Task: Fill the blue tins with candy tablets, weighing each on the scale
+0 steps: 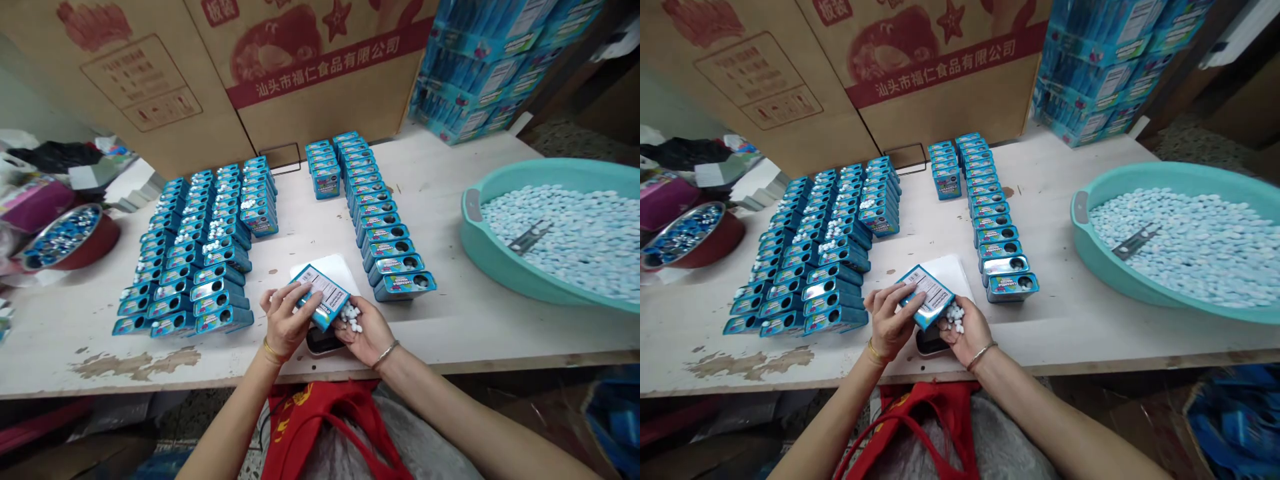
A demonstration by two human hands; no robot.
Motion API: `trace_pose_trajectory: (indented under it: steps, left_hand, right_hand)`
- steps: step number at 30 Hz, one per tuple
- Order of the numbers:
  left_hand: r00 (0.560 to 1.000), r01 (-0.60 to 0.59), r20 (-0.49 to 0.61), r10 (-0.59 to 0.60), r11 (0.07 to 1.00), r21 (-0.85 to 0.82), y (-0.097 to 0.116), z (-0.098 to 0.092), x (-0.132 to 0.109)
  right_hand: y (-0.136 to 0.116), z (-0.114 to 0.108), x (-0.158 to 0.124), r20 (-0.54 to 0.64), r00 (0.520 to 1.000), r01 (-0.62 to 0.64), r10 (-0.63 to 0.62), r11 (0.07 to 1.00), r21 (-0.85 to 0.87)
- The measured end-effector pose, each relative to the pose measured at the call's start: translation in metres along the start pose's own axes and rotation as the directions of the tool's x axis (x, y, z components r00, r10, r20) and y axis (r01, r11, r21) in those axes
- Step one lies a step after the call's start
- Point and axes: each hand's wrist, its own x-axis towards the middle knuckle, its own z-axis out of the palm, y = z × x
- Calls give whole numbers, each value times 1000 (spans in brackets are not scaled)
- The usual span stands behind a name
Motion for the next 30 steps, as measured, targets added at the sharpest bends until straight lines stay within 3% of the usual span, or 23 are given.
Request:
trace_pose_trajectory:
  steps: [4,9,14,17,20,22,23,25,27,30]
  left_hand:
    - [979,203,61,-195,957,-205,3,7,3]
    - [903,430,211,-375,764,-480,4,24,8]
    - [816,565,287,-502,590,-576,-2,42,6]
    - [845,529,280,-456,632,-566,-3,37,7]
    - [884,446,47,-465,809,-384,6,18,6]
    - [921,354,-52,-387,884,-306,22,3,5]
    - [949,291,-22,-314,900,-324,33,-4,4]
    - [984,159,145,-107,892,-422,58,-12,4]
    - [949,86,309,69,883,-462,84,-12,4]
    - [883,15,440,161,929,-370,113,-2,3]
  right_hand:
    - [-7,-2,-6,16,999,51,-51,999,-5]
    - [-16,-10,-16,15,993,114,-114,993,-25]
    - [-28,-21,-29,-8,994,108,-109,994,-34]
    - [-29,-26,-37,-34,997,69,-69,998,-5]
    - [-25,-30,-44,-51,998,45,-42,998,47]
    - [-19,-33,-48,-54,998,25,-20,996,87]
    - [-16,-35,-49,-49,999,14,-9,995,101]
    - [-11,-41,-52,-27,999,-15,18,994,110]
    - [-7,-49,-55,-13,999,-37,38,994,101]
    - [-4,-59,-60,-71,996,-45,52,994,99]
